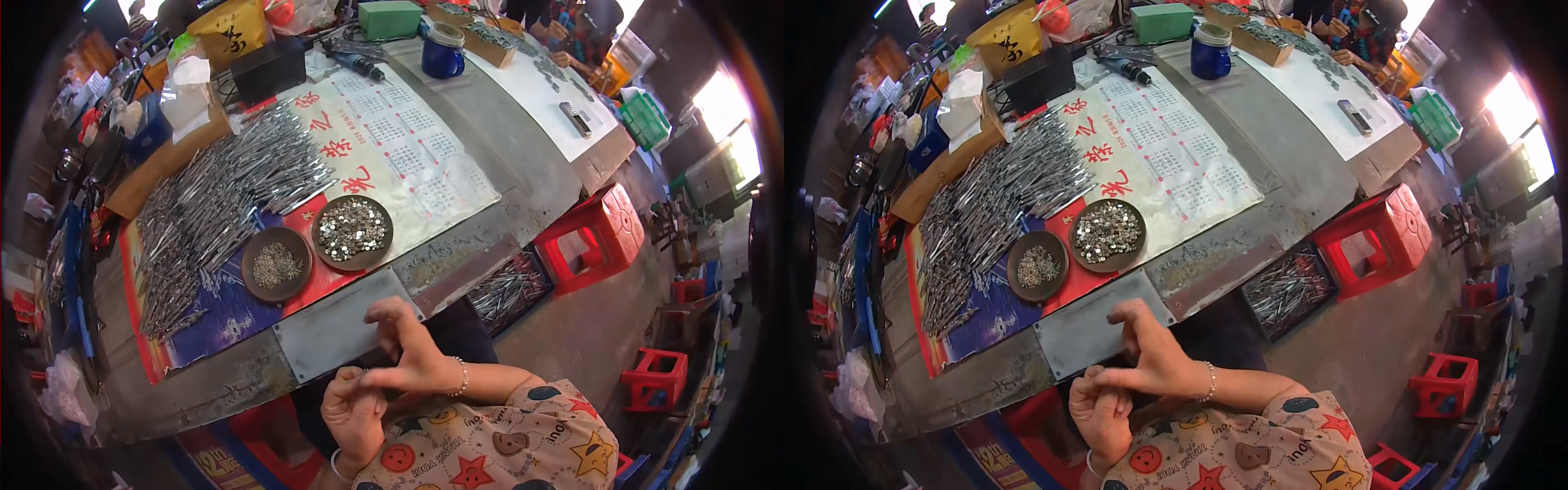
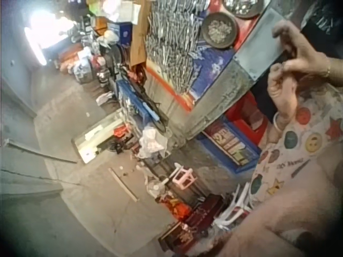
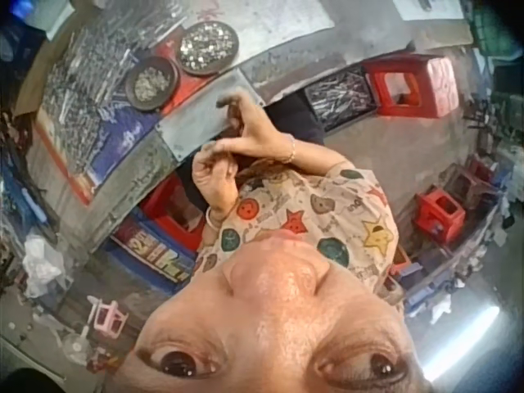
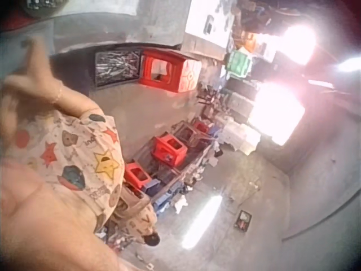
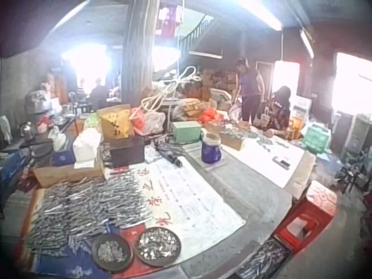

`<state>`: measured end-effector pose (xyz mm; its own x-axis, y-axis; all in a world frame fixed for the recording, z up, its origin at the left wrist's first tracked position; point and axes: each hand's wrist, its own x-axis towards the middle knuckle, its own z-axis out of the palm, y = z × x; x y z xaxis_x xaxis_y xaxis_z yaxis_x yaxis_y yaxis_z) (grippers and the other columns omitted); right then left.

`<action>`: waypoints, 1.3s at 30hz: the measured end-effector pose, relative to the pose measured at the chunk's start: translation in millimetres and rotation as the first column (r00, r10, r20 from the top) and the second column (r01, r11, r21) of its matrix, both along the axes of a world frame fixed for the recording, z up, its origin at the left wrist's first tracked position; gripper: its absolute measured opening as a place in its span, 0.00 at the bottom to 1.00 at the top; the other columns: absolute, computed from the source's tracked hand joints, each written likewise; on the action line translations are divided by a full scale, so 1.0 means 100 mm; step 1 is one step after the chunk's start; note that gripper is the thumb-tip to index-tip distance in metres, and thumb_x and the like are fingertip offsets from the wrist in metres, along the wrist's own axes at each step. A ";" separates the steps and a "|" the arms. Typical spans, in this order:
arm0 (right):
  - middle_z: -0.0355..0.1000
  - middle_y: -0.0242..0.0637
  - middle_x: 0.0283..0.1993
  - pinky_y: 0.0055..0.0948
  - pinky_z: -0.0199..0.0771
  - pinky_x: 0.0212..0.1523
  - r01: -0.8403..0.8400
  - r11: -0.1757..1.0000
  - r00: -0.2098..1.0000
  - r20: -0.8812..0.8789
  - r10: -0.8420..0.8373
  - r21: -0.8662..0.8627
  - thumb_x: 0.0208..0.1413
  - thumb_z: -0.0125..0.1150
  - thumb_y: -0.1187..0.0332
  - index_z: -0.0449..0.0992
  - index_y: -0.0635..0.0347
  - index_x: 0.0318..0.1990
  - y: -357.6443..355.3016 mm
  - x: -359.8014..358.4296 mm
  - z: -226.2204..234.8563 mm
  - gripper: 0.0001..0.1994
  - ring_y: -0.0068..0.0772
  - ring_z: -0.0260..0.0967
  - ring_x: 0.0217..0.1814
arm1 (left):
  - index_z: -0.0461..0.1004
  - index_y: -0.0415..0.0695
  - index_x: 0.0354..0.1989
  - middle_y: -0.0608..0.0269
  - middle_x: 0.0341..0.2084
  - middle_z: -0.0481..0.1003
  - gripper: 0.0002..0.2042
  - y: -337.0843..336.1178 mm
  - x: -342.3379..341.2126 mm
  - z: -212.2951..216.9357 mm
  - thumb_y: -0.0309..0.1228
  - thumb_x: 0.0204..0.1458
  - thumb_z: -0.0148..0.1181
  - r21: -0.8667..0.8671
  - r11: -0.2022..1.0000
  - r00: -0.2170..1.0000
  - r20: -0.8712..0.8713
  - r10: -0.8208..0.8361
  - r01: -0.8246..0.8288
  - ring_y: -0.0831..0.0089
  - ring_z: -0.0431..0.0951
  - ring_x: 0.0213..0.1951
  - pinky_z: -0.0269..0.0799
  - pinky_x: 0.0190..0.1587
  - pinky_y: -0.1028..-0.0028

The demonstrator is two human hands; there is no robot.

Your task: The person assembles small metal components by fitting pins and metal parts together by hand, then places the assembled pieces into a tray.

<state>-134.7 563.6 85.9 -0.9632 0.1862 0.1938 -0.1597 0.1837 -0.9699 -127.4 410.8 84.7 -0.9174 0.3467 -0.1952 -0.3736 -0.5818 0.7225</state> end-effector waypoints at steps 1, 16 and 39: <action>0.59 0.36 0.46 0.15 0.55 0.25 0.065 0.997 0.995 -0.074 -0.061 0.048 0.45 0.72 0.64 0.59 0.60 0.52 0.01 -0.01 -0.10 0.30 0.16 0.52 0.25 | 0.70 0.39 0.37 0.59 0.38 0.65 0.08 -0.01 -0.02 0.00 0.13 0.51 0.53 -0.002 1.000 1.000 -0.002 0.003 -0.003 0.81 0.67 0.25 0.64 0.22 0.83; 0.67 0.38 0.32 0.23 0.66 0.33 0.330 0.927 0.937 -0.182 -0.298 0.177 0.61 0.49 0.73 0.70 0.67 0.34 0.81 -0.10 -0.28 0.06 0.26 0.64 0.31 | 0.71 0.35 0.48 0.61 0.40 0.70 0.10 -0.22 -0.70 0.16 0.18 0.59 0.48 -0.496 0.838 0.855 -0.312 -0.416 0.227 0.83 0.68 0.29 0.67 0.33 0.84; 0.69 0.38 0.27 0.34 0.67 0.32 0.357 0.892 0.879 -0.422 -0.221 0.277 0.62 0.50 0.63 0.70 0.62 0.31 0.87 -0.22 -0.41 0.12 0.37 0.66 0.26 | 0.76 0.41 0.40 0.60 0.28 0.67 0.15 0.53 -1.69 0.09 0.15 0.42 0.57 -0.930 0.318 0.187 -0.350 -0.918 -0.183 0.65 0.74 0.27 0.70 0.27 0.70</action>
